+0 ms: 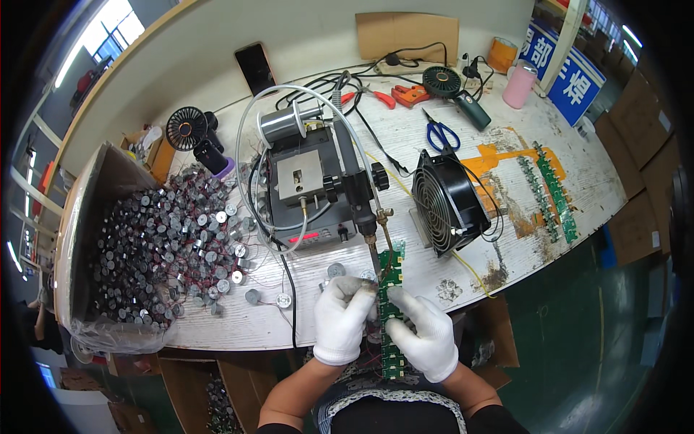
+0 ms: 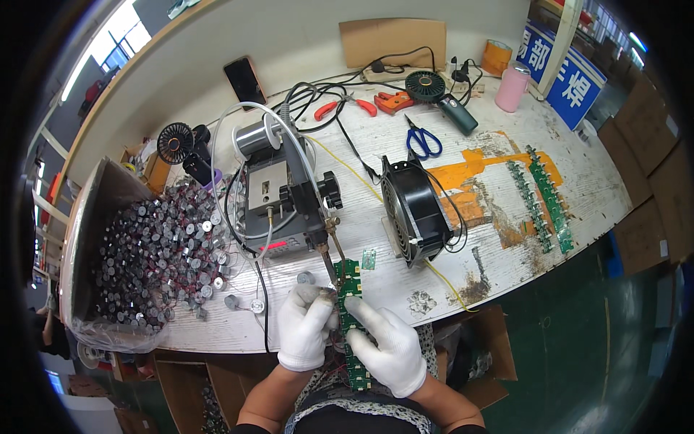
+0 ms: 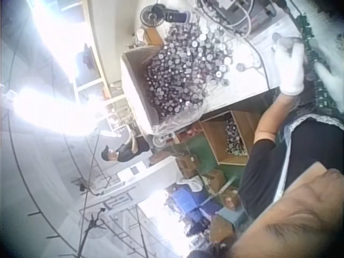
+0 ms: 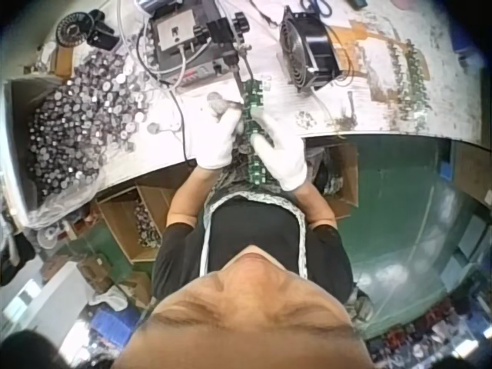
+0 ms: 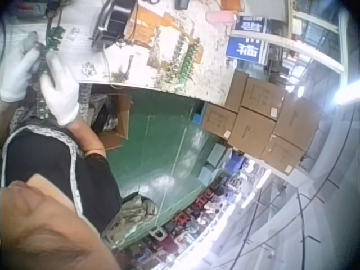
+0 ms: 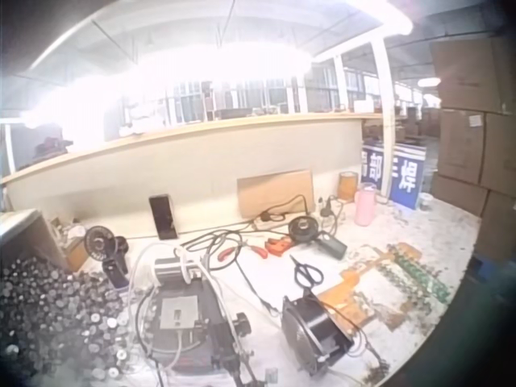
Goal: Connecting small electric motors to a printed circuit board at a workbench.
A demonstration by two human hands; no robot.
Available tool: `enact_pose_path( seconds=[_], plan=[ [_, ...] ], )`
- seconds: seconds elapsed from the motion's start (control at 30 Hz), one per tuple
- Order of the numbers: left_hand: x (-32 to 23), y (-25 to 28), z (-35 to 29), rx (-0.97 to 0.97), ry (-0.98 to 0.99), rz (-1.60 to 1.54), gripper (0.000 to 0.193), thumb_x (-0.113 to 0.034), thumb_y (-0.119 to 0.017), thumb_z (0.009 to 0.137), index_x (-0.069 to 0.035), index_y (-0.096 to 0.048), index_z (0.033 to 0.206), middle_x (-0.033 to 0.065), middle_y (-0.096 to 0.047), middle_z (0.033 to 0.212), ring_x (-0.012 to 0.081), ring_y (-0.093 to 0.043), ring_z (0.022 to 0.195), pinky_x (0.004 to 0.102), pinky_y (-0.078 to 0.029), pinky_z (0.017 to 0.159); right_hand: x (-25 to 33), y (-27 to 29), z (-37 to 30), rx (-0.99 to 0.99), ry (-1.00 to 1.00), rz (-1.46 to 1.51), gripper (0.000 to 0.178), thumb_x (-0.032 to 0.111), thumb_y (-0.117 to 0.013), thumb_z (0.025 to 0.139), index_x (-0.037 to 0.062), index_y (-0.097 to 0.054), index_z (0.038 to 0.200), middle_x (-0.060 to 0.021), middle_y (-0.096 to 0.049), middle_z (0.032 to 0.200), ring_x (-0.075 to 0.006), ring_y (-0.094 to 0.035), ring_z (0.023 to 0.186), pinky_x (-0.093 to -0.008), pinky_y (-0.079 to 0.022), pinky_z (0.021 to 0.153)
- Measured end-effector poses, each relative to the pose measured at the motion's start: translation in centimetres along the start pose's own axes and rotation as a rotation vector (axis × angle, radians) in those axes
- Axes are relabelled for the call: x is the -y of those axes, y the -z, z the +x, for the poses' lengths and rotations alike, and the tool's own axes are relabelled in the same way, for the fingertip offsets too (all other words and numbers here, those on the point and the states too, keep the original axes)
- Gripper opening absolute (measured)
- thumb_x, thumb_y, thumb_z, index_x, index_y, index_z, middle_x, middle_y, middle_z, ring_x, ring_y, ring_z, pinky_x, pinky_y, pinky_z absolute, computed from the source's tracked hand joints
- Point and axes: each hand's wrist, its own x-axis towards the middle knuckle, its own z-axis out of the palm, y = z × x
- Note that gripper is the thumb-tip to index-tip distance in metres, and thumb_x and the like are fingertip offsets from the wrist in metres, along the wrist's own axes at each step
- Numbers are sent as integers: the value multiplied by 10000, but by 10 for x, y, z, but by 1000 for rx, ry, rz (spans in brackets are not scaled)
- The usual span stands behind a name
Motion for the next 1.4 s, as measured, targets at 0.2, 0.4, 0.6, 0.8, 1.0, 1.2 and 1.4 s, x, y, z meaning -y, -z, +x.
enact_pose_path(
  seconds=[0.2,0.4,0.6,0.8,1.0,1.2,1.4],
  plan=[
    [-1,-1,0,4,-17,-11,116,-81,-637,912,7,-566,934,34,-598,770,75,-520,599,225,-426,560,1,0,1,-5,18,1,478,-13,-679,769,15,-606,1241,-109,-592,784,-199,-553,600,-312,-474,577],
    [2,-2,0,-7,-11,-56,119,-79,-641,910,6,-567,945,29,-602,779,74,-528,609,222,-434,568,3,0,1,-17,15,0,468,-22,-680,764,4,-609,1226,-115,-593,779,-208,-558,599,-312,-476,576],
    [3,0,-1,5,-17,-21,126,-84,-647,913,5,-565,944,27,-607,774,69,-534,616,219,-437,572,8,1,1,-40,74,-47,426,-45,-678,727,-18,-612,1147,-132,-609,789,-242,-584,647,-318,-481,607],
    [2,0,-3,-11,-48,13,116,-62,-655,906,1,-569,953,25,-616,801,60,-541,638,219,-443,583,2,-2,1,-60,108,-52,474,-44,-677,754,19,-608,1219,-121,-594,769,-238,-584,607,-330,-483,575],
    [2,2,-3,-15,-81,79,118,-62,-661,901,-3,-573,953,17,-619,810,51,-531,641,215,-439,581,1,-1,-1,-30,28,-4,465,-35,-676,754,25,-618,1212,-114,-590,772,-222,-572,608,-319,-481,582],
    [-1,2,-1,-25,-65,167,129,-73,-669,879,3,-576,926,15,-617,786,49,-525,624,215,-434,562,2,3,-3,15,-55,0,431,-23,-688,728,-6,-624,1154,-134,-649,841,-225,-621,684,-306,-500,629],
    [-3,6,1,1,-41,203,111,-65,-654,864,7,-579,904,15,-610,746,55,-527,605,221,-437,549,0,4,-5,25,-36,14,431,-15,-690,726,-3,-624,1152,-137,-653,836,-231,-626,688,-311,-504,633]
  ],
)
